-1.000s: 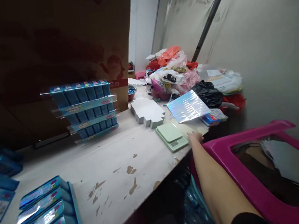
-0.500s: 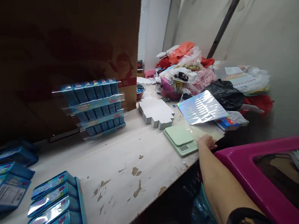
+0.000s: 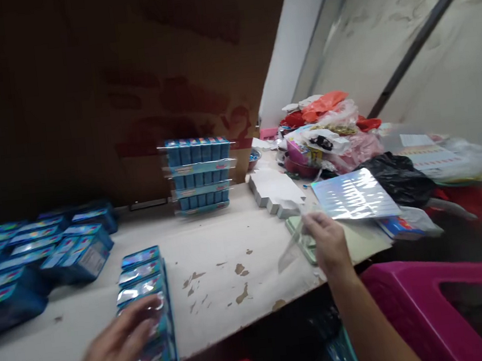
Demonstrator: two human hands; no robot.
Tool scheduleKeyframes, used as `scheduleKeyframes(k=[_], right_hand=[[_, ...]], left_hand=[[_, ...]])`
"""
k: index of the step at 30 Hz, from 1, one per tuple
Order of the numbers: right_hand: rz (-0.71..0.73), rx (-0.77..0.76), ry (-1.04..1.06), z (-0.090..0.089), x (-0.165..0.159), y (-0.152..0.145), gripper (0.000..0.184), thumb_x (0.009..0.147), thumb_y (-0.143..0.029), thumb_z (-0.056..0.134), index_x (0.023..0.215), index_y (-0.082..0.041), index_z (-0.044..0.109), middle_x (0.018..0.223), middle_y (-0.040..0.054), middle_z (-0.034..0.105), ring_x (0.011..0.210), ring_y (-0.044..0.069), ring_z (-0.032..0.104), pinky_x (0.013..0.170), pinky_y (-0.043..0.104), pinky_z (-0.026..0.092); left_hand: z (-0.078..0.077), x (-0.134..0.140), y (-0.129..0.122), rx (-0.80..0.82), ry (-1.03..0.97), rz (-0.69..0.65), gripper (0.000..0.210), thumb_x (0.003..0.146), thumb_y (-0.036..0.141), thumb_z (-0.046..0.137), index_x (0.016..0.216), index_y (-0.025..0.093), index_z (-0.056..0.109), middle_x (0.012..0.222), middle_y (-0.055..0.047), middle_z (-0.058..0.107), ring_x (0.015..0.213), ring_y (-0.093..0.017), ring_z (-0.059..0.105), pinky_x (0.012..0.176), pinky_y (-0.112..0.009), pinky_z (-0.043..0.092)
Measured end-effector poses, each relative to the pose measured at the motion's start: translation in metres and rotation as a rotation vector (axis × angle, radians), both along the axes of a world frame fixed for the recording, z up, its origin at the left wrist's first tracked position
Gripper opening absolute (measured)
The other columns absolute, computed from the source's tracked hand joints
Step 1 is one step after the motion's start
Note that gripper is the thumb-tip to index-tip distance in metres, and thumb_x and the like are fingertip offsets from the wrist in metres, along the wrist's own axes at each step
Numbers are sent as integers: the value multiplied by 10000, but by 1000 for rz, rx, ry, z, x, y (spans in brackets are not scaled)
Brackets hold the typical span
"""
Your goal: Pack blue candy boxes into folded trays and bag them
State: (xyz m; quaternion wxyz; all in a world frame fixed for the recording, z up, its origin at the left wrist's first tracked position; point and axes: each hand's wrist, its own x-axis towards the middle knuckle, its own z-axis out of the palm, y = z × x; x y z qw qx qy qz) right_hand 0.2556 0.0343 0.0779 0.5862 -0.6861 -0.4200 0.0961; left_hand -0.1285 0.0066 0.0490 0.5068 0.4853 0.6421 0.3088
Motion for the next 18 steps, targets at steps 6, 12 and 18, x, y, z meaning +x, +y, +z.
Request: scheduleKeyframes(k=[6, 12, 18], right_hand=[[526, 13, 3, -8, -179, -33, 183, 813, -310, 471, 684, -186, 508, 626, -13, 514, 587, 117, 492, 555, 233, 416], [650, 114, -541, -44, -218, -50, 428, 743, -301, 584, 1146, -206, 473, 1115, 100, 521, 1019, 240, 480, 859, 395, 412], [517, 239, -1006, -63, -217, -41, 391, 811, -159, 469, 1198, -218, 478, 1104, 101, 556, 1011, 246, 491, 834, 409, 410]], left_hand=[[16, 73, 7, -227, -790, -273, 462, 712, 501, 550, 1037, 173, 581, 1123, -106, 561, 1041, -205, 509, 868, -334, 405], [3, 35, 19, -208, -1022, -79, 258, 786, 350, 513, 955, 171, 587, 1085, -78, 581, 942, -181, 559, 730, -302, 461], [3, 0, 15, -293, -980, -23, 304, 809, 355, 473, 949, 107, 579, 968, -121, 638, 869, -200, 610, 745, -317, 465]])
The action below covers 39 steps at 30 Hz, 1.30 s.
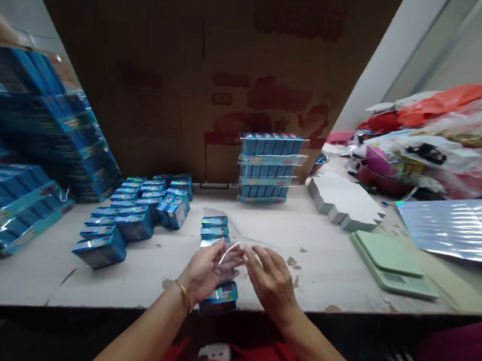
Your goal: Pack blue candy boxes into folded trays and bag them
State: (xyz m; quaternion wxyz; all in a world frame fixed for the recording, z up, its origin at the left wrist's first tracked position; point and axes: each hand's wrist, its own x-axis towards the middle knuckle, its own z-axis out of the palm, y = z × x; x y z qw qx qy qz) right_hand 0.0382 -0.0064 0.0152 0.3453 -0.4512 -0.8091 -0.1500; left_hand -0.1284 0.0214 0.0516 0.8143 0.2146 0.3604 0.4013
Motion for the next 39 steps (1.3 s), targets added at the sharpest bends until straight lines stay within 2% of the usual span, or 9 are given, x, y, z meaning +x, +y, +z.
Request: scheduleKeyframes(k=[4, 9, 13, 16, 23, 27, 32, 35, 39], right_hand=[[90, -90, -107, 15, -6, 4, 448, 801, -325, 506, 1223, -183, 452, 1196, 111, 498, 1086, 272, 433, 865, 424, 384], [101, 3, -160, 17, -10, 11, 238, 839, -126, 406, 995, -177, 579, 917, 77, 613, 834, 195, 526, 712, 325, 403], [70, -109, -88, 18, -16, 23, 231, 848, -150, 410, 665, -186, 547, 655, 26, 546, 626, 142, 474, 583, 267, 355], [86, -156, -54, 20, -25, 32, 214, 830, -190, 464, 618, -193, 494, 637, 13, 516, 628, 140, 461, 574, 254, 337], [194, -251, 36, 33, -45, 32, 232, 819, -309, 505, 618, -201, 471, 650, 3, 529, 635, 133, 478, 575, 234, 342], [60, -305, 33, 36, -34, 25, 210, 832, -280, 467, 638, -203, 484, 693, 14, 547, 658, 137, 509, 591, 232, 350], [-243, -417, -76, 7, -9, 40, 93, 772, -247, 503, 817, -206, 572, 658, 31, 605, 576, 172, 552, 492, 248, 328], [-249, -517, -7, -8, -9, 51, 178, 795, -235, 451, 879, -206, 605, 629, 29, 633, 570, 187, 581, 479, 252, 347], [-109, -299, 256, -8, -29, 46, 299, 834, -201, 358, 1036, -162, 574, 868, 81, 652, 722, 193, 607, 612, 282, 427]], left_hand=[[-1, -10, 0, -4, 89, 106, 279, 812, 359, 467, 893, 111, 565, 908, -119, 655, 793, -201, 634, 701, -324, 485], [5, -20, -5, 55, 252, 108, 339, 759, 430, 525, 793, 94, 559, 823, -145, 650, 744, -215, 635, 666, -327, 502], [7, -30, -17, 300, 432, 318, 547, 675, 412, 631, 1132, 174, 445, 1032, -131, 585, 782, -201, 615, 602, -303, 507], [6, -36, -25, 549, 686, 366, 746, 530, 290, 753, 1199, 263, 424, 1127, -88, 527, 853, -192, 577, 661, -284, 497], [3, -42, -23, 787, 1019, 447, 208, 695, 242, 587, 883, 224, 675, 927, -46, 622, 894, -187, 560, 821, -268, 430], [-3, -46, -24, 671, 879, 605, 248, 705, 274, 576, 933, 204, 645, 844, -34, 633, 785, -171, 592, 729, -261, 470], [-30, -48, -30, 455, 633, 684, 368, 731, 344, 566, 1062, 188, 527, 747, -3, 621, 633, -126, 598, 567, -239, 504], [-47, -52, -30, 374, 703, 702, 469, 674, 331, 639, 1109, 203, 519, 875, -27, 619, 650, -121, 598, 448, -185, 477], [-50, -59, -29, 150, 486, 837, 424, 721, 264, 614, 1126, 236, 493, 995, -42, 599, 735, -101, 613, 415, -115, 437]])
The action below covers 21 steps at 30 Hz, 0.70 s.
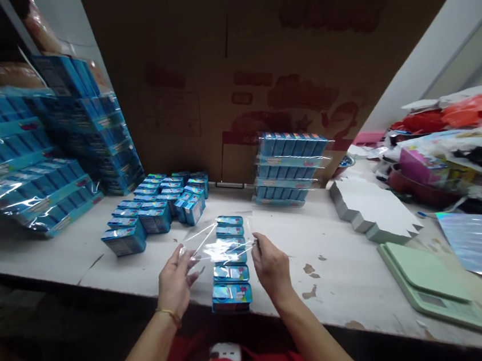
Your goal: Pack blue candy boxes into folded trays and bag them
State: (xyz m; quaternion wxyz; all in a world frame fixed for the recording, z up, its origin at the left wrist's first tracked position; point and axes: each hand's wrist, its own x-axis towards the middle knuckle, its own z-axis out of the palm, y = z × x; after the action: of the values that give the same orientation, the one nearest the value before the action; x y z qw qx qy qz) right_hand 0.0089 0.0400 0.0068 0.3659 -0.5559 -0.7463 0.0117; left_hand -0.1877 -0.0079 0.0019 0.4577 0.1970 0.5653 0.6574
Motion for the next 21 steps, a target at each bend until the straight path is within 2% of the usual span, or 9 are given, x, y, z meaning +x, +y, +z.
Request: scheduleKeyframes(k=[2, 3, 5, 7, 11, 14, 17, 19, 21], right_hand=[[30, 81, 179, 1, -10, -7, 335, 838, -225, 355, 1100, -144, 546, 959, 100, 631, 802, 194, 599, 693, 295, 442], [32, 59, 285, 0, -13, -9, 355, 833, -239, 366, 1132, -139, 527, 964, 99, 628, 793, 186, 599, 698, 292, 449], [28, -98, 525, -3, -18, -10, 407, 817, -269, 397, 1192, -131, 476, 897, 74, 639, 652, 148, 596, 626, 266, 469], [21, -292, 770, -7, -20, -3, 467, 792, -308, 442, 1218, -117, 439, 811, 39, 641, 462, 94, 524, 499, 233, 456], [-28, -492, 1122, -2, -21, 34, 583, 676, -339, 587, 1178, -78, 449, 746, 23, 639, 321, 39, 398, 326, 188, 334], [-26, -561, 1288, 22, -22, 67, 603, 591, -286, 663, 1124, -77, 474, 567, -31, 594, 306, 36, 392, 297, 158, 264], [83, -571, 1377, 67, -22, 85, 514, 555, -271, 696, 1013, -125, 514, 546, -51, 583, 300, 28, 402, 285, 135, 225], [221, -471, 1401, 98, -20, 88, 449, 562, -301, 705, 943, -154, 517, 648, -34, 623, 312, 17, 419, 287, 128, 239], [354, -302, 1389, 115, -19, 92, 409, 602, -341, 688, 928, -176, 506, 786, -10, 645, 349, 17, 456, 319, 132, 310]], left_hand=[[4, -1, -2, 35, -168, 8, 292, 763, 204, 569, 1051, 226, 523, 1032, -45, 594, 812, -109, 617, 444, -109, 456], [6, 0, -4, 50, -231, 8, 220, 776, 164, 546, 992, 202, 544, 1033, -52, 596, 838, -117, 617, 466, -115, 473], [8, 2, -5, 55, -328, 32, 130, 785, 83, 504, 881, 145, 565, 983, -73, 613, 842, -127, 621, 505, -128, 500], [7, 5, -1, 41, -377, 47, 120, 784, 36, 478, 817, 107, 569, 897, -86, 628, 797, -121, 630, 534, -131, 511], [10, 6, 35, 82, -304, -78, 109, 794, 47, 470, 803, 103, 564, 789, -70, 636, 739, -100, 631, 638, -162, 520], [25, 5, 77, 106, -88, -167, 70, 792, 167, 523, 775, 109, 556, 692, -35, 619, 660, -78, 616, 620, -160, 510], [55, 6, 106, 211, 210, -170, 238, 765, 333, 551, 850, 112, 569, 638, -8, 598, 588, -80, 596, 582, -186, 510], [76, 8, 113, 399, 369, -147, 336, 758, 400, 539, 953, 127, 560, 701, -16, 614, 637, -101, 611, 641, -233, 520], [90, 11, 118, 608, 424, -101, 391, 776, 442, 498, 1038, 153, 531, 840, -38, 626, 772, -126, 620, 751, -275, 507]])
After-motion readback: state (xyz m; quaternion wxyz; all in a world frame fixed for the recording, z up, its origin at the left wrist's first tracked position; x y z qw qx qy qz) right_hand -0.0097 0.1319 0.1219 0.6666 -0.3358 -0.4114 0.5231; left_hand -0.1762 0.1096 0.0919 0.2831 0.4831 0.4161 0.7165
